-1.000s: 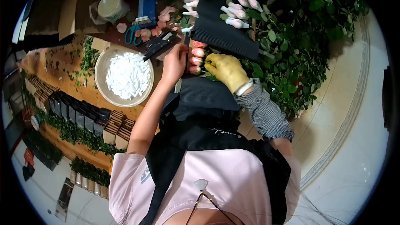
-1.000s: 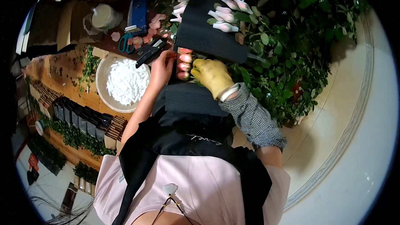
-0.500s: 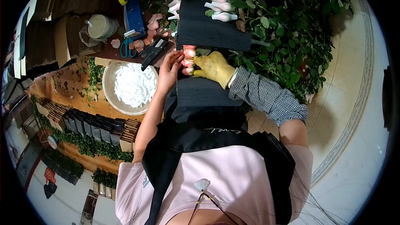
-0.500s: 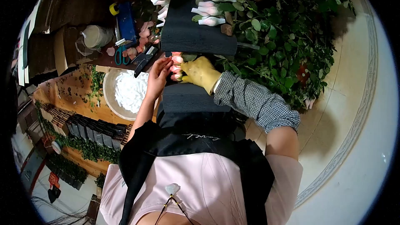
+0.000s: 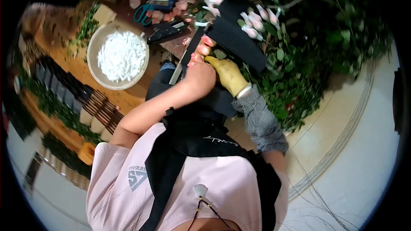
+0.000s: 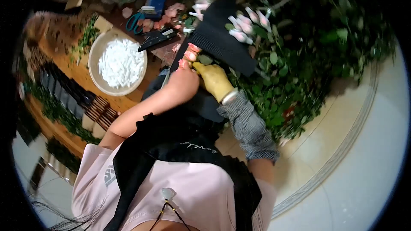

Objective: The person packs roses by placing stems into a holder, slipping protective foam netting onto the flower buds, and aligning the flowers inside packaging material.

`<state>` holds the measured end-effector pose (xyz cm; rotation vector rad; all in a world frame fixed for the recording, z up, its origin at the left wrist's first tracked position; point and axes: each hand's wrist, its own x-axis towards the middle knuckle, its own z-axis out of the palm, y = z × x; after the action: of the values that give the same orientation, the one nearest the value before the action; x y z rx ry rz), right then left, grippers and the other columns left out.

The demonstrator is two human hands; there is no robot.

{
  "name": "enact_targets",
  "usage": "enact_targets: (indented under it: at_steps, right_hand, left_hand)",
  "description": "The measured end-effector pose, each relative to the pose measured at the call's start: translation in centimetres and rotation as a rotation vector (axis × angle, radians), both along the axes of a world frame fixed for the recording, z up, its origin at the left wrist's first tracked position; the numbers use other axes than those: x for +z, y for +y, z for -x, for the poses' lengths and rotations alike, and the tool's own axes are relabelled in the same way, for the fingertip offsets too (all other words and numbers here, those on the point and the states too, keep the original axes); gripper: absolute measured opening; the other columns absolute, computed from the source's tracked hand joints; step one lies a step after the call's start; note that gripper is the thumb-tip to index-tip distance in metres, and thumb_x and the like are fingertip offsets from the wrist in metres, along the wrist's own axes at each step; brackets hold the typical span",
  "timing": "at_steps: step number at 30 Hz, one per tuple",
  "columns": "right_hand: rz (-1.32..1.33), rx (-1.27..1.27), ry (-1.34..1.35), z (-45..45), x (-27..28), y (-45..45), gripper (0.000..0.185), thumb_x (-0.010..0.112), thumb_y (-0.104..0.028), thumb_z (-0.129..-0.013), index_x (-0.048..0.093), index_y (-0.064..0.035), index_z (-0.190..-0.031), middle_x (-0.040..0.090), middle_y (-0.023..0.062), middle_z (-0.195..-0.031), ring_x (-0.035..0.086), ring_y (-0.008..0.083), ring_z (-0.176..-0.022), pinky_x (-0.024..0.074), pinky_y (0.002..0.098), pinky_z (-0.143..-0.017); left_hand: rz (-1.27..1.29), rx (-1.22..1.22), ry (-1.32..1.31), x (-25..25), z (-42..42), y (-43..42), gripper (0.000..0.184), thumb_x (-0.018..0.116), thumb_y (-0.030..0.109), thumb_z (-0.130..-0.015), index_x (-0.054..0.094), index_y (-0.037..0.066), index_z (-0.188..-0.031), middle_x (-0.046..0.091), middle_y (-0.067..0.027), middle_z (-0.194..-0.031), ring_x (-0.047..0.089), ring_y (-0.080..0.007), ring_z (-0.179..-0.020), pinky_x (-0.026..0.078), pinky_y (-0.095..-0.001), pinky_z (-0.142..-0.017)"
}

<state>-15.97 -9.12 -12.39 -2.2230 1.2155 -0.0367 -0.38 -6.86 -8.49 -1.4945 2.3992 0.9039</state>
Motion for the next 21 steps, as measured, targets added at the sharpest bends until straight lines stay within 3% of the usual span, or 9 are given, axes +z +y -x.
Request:
enact_targets:
  at_steps: [2, 4, 8, 10, 12, 13, 14, 17, 21]
  right_hand:
    - [-0.115, -0.260, -0.176, 0.2, 0.5, -0.4, 0.025, 0.067, -0.027, -0.087, 0.070, -0.0125, -0.107, 0.072, 0.0123, -0.091, 0.068, 0.0343, -0.079, 0.0539, 0.0434, -0.071]
    - [-0.158, -0.518, 0.070, -1.5, 2.8, -1.2, 0.026, 0.067, -0.027, -0.089, 0.072, -0.0107, -0.109, 0.072, 0.0140, -0.095, 0.069, 0.0332, -0.086, 0.0543, 0.0390, -0.074]
    - [-0.039, -0.204, 0.184, -2.2, 0.1, -1.9, 0.035, 0.061, -0.037, -0.091, 0.067, -0.0128, -0.116, 0.071, 0.0165, -0.094, 0.068, 0.0353, -0.083, 0.0543, 0.0446, -0.071]
    - [-0.101, -0.171, 0.179, -2.2, 0.5, -2.1, 0.033, 0.060, -0.031, -0.092, 0.064, -0.0130, -0.120, 0.070, 0.0171, -0.096, 0.068, 0.0358, -0.085, 0.0540, 0.0440, -0.071]
    - [-0.107, -0.225, -0.102, -1.5, 0.3, -1.4, 0.032, 0.059, -0.022, -0.092, 0.063, -0.0118, -0.122, 0.070, 0.0168, -0.100, 0.068, 0.0353, -0.087, 0.0540, 0.0413, -0.072]
    - [-0.081, -0.229, -0.117, -1.4, 0.2, -1.1, 0.034, 0.060, -0.016, -0.090, 0.063, -0.0104, -0.123, 0.070, 0.0154, -0.103, 0.069, 0.0324, -0.089, 0.0539, 0.0378, -0.074]
    - [-0.080, -0.226, -0.111, -1.7, 0.9, -1.2, 0.034, 0.060, -0.016, -0.090, 0.063, -0.0104, -0.123, 0.070, 0.0154, -0.103, 0.069, 0.0324, -0.089, 0.0539, 0.0378, -0.074]
    - [-0.233, -0.325, -0.135, -2.6, 2.0, -1.3, 0.038, 0.063, -0.018, -0.089, 0.062, -0.0111, -0.126, 0.071, 0.0115, -0.103, 0.069, 0.0260, -0.089, 0.0539, 0.0338, -0.075]
    - [-0.306, -0.380, -0.275, -2.4, 1.7, -1.2, 0.041, 0.064, -0.022, -0.089, 0.061, -0.0124, -0.128, 0.071, 0.0111, -0.103, 0.070, 0.0243, -0.088, 0.0541, 0.0325, -0.074]
  left_hand:
    - [0.006, 0.197, -0.086, -1.4, 2.7, 1.3, 0.035, 0.053, 0.015, -0.086, 0.063, -0.013, -0.105, 0.050, -0.0464, -0.124, 0.069, -0.0387, -0.088, 0.059, -0.0358, -0.069]
    - [-0.089, 0.208, -0.086, -0.5, 2.8, 1.0, 0.038, 0.053, 0.016, -0.087, 0.062, -0.014, -0.108, 0.046, -0.0473, -0.128, 0.066, -0.0398, -0.095, 0.058, -0.0350, -0.073]
    - [-0.007, 0.215, -0.154, -1.7, 3.3, 1.6, 0.041, 0.051, 0.021, -0.088, 0.063, -0.012, -0.108, 0.049, -0.0450, -0.128, 0.064, -0.0355, -0.089, 0.055, -0.0372, -0.075]
    - [-0.061, 0.232, -0.127, -1.6, 3.1, 1.3, 0.040, 0.050, 0.022, -0.089, 0.064, -0.009, -0.110, 0.047, -0.0409, -0.134, 0.062, -0.0332, -0.088, 0.051, -0.0380, -0.076]
    - [0.251, 0.209, -0.091, -2.4, 3.3, 1.8, 0.041, 0.050, 0.024, -0.089, 0.065, -0.006, -0.113, 0.042, -0.0366, -0.141, 0.060, -0.0315, -0.087, 0.049, -0.0390, -0.077]
    - [0.230, 0.232, -0.084, -3.2, 3.9, 1.9, 0.042, 0.050, 0.023, -0.090, 0.063, -0.007, -0.117, 0.036, -0.0362, -0.143, 0.059, -0.0379, -0.097, 0.053, -0.0396, -0.076]
    - [0.229, 0.236, -0.077, -2.8, 4.1, 1.7, 0.042, 0.050, 0.023, -0.090, 0.063, -0.007, -0.117, 0.036, -0.0362, -0.143, 0.059, -0.0379, -0.097, 0.053, -0.0396, -0.076]
    - [0.042, 0.249, -0.072, -2.0, 3.8, 1.4, 0.049, 0.054, 0.022, -0.088, 0.054, -0.014, -0.122, 0.033, -0.0421, -0.142, 0.056, -0.0520, -0.107, 0.059, -0.0387, -0.077]
    - [0.090, 0.226, 0.036, -1.5, 2.8, 1.6, 0.050, 0.060, 0.023, -0.085, 0.053, -0.015, -0.117, 0.030, -0.0435, -0.142, 0.059, -0.0512, -0.104, 0.060, -0.0385, -0.073]
